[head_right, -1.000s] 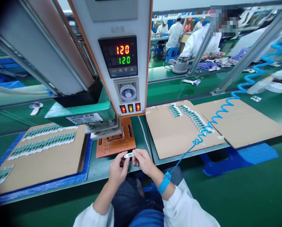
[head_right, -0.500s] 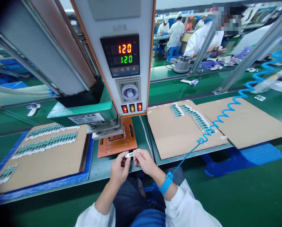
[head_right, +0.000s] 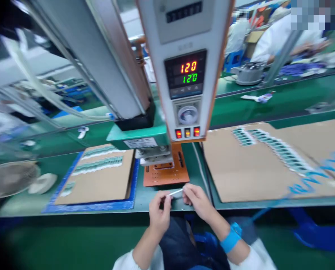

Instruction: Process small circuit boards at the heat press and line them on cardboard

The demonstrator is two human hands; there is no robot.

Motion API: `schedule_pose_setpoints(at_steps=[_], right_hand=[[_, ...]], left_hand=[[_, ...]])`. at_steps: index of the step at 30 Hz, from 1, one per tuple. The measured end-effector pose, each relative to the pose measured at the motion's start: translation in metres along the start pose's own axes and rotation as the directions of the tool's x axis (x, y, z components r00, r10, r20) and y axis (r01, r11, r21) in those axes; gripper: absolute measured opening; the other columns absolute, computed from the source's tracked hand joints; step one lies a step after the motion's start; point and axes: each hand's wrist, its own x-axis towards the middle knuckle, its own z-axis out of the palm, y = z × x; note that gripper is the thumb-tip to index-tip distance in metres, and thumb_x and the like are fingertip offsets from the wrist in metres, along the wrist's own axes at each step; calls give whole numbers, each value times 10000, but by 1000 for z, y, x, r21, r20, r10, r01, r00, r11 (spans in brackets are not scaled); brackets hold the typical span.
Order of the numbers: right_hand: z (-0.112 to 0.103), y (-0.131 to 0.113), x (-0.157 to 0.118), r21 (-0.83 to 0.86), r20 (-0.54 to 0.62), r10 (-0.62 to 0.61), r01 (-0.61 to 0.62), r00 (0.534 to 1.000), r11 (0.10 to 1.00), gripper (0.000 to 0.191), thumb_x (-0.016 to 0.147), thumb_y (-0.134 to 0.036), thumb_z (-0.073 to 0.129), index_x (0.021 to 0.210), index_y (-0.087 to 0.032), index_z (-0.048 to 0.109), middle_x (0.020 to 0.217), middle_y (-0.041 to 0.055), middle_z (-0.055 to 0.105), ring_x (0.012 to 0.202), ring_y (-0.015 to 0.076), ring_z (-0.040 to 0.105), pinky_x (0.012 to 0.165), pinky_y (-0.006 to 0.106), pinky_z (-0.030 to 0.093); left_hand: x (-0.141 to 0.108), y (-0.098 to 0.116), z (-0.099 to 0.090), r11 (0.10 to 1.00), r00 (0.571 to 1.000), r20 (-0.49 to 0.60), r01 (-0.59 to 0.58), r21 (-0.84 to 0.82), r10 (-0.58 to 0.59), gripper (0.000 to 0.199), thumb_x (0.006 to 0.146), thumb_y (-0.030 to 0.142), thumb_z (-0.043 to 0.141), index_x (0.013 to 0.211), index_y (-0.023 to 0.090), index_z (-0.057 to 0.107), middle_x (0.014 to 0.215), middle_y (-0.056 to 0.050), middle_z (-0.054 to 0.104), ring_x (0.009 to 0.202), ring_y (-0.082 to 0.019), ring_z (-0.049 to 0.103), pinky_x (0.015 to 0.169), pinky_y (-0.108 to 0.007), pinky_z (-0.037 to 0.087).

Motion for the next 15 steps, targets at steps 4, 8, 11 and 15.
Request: schedule_pose_setpoints(at_steps=[4,8,11,15], right_hand=[[-5,9,1,-101,2,23,-23,1000,995,568,877,-701,543,661,-176,578,581,16,570,534,133,504,511,250,403],[-6,10,2,-181,15,40,-37,999,983,566,885,-702,521,653,-188,561,594,17,561,553,146,499,537,270,419],[-7,10,0,-244,28,54,-46,998,969,569,889,-706,503,647,-194,549,613,21,558,572,155,502,560,281,429],[-10,14,1,-287,48,88,-71,995,955,555,899,-696,491,662,-198,557,636,23,560,599,166,514,590,290,443]], left_hand=[[11,-37,-79,946,967,-250,117,303,-40,386,972,430,441,869,168,705,703,-57,701,599,-151,654,595,-256,535],[42,-91,-198,758,849,-517,410,506,-114,384,944,418,483,1040,142,732,760,-93,720,644,-198,648,658,-322,517],[52,-119,-259,570,782,-595,579,583,-186,320,928,336,519,1109,195,742,919,-112,737,739,-233,658,685,-344,501],[47,-131,-280,407,786,-560,615,675,-260,341,942,304,496,1186,234,724,1152,-130,690,955,-275,651,780,-369,507]])
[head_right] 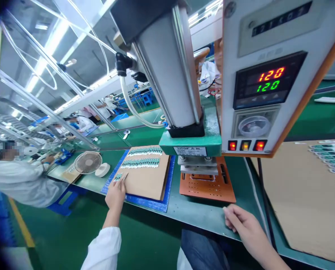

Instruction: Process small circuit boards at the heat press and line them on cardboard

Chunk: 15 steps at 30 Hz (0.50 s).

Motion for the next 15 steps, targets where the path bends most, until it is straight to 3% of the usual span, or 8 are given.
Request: schedule_pose_setpoints(at_steps=[5,10,15], right_hand=[[0,4,1,-18,10,8,-7,1000,1000,555,893,-697,494,655,-199,563,641,22,556,601,167,508,603,292,448],[0,4,1,-34,16,6,-5,1000,999,552,899,-691,487,655,-200,557,643,20,552,610,168,510,607,290,447],[4,3,0,-9,-12,-3,3,1000,1000,542,893,-686,503,655,-201,547,635,16,552,600,163,496,588,285,431]], left_hand=[[-4,1,4,992,989,134,-81,94,68,403,971,390,446,1265,242,678,1294,-126,631,1219,-311,550,985,-442,455],[5,-4,6,989,983,181,-41,140,15,498,990,467,356,1334,220,617,1454,-140,533,1360,-347,434,1082,-556,367],[10,-13,8,992,980,200,-13,126,-13,523,998,502,293,1369,276,583,1576,-77,425,1463,-315,318,1143,-567,306]])
